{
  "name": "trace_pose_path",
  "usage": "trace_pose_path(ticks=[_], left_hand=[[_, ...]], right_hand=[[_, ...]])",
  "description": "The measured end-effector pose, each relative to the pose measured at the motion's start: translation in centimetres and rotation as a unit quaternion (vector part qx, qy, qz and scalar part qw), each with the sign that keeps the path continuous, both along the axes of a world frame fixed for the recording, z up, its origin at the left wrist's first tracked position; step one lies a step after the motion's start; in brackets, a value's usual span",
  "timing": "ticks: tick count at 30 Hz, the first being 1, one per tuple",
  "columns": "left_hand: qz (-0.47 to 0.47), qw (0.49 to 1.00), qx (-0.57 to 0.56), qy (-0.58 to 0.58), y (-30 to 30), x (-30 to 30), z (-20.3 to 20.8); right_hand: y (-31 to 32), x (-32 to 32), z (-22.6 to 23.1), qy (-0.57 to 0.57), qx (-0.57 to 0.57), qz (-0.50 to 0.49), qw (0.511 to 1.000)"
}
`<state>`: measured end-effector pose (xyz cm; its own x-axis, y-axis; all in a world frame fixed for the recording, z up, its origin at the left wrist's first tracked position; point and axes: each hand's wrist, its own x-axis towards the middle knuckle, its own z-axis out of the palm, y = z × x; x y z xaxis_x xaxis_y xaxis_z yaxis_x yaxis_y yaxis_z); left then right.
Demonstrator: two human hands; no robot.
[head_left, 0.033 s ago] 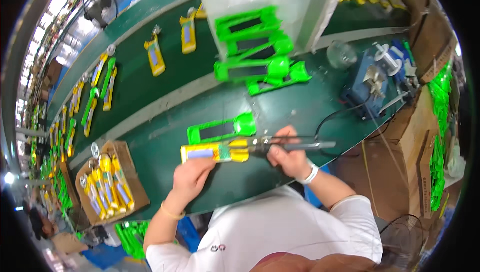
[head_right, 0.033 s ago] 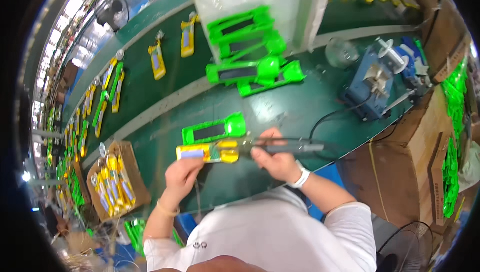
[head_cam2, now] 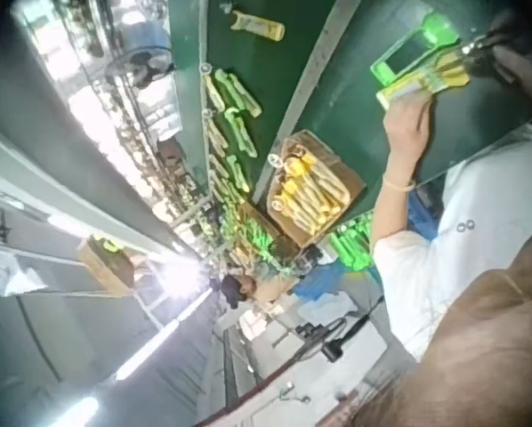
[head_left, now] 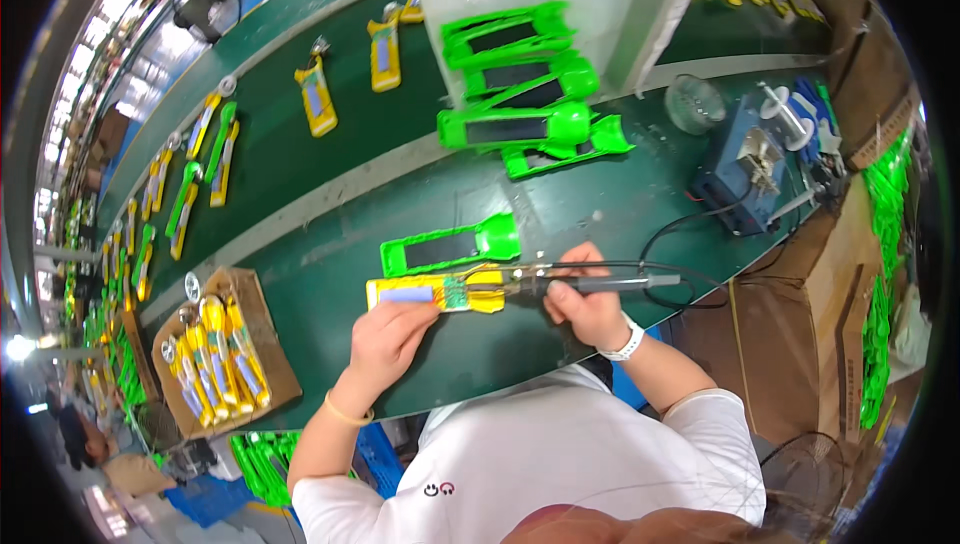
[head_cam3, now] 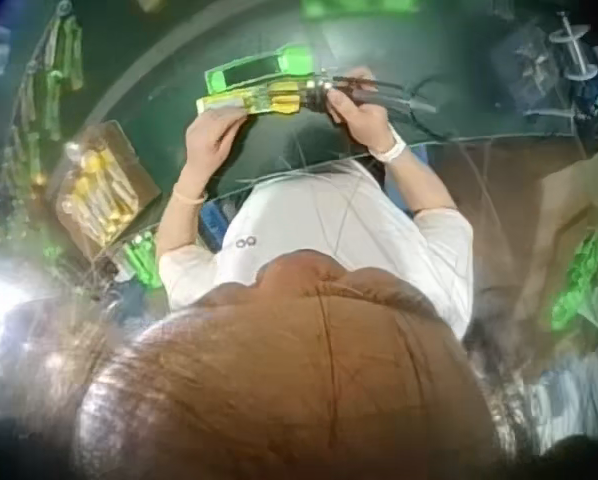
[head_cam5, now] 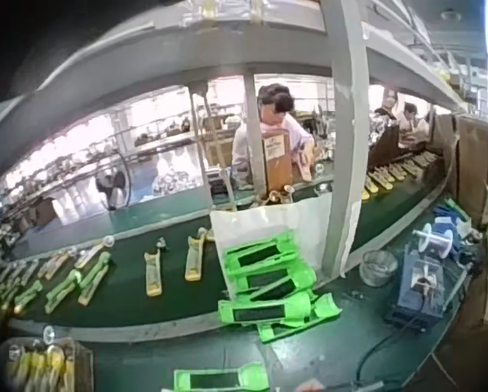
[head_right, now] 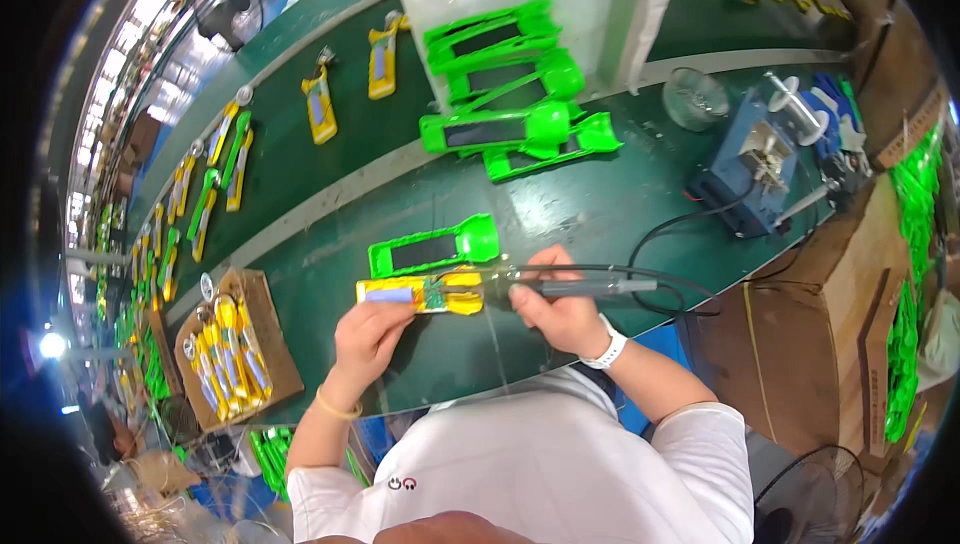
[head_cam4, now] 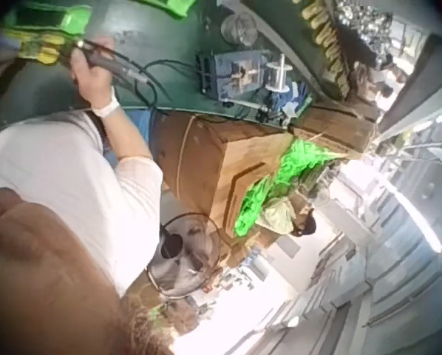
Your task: The person solders internal electrical components inside flashlight casings using a soldering iron, fits the casing pieces together by hand, and places the assembled flashlights onto the conveyor line.
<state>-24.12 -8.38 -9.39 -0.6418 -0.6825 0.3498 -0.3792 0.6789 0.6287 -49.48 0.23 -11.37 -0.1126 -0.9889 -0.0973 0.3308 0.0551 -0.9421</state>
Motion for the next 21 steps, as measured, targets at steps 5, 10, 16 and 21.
trace_pose_path(ticks=[5,10,16,21], left_hand=[[-0.025,0.994,-0.087,-0.054,-1.4,-0.7,-0.2],[-0.078,0.981,-0.135,-0.118,-1.2,-0.7,0.6],[-0.092,0.979,-0.126,-0.134,-1.3,-0.4,0.7],[-0.1,0.976,-0.136,-0.14,-1.4,-0.5,0.8]], right_hand=[[-0.8,0.0,0.0,-0.045,0.028,-0.02,0.998],[-0.7,-0.1,0.0,0.006,0.016,0.001,1.0],[-0.4,-0.2,-0.1,0.005,0.013,0.009,1.0],[-0.1,-0.1,-0.4,0.065,0.009,0.036,0.997]])
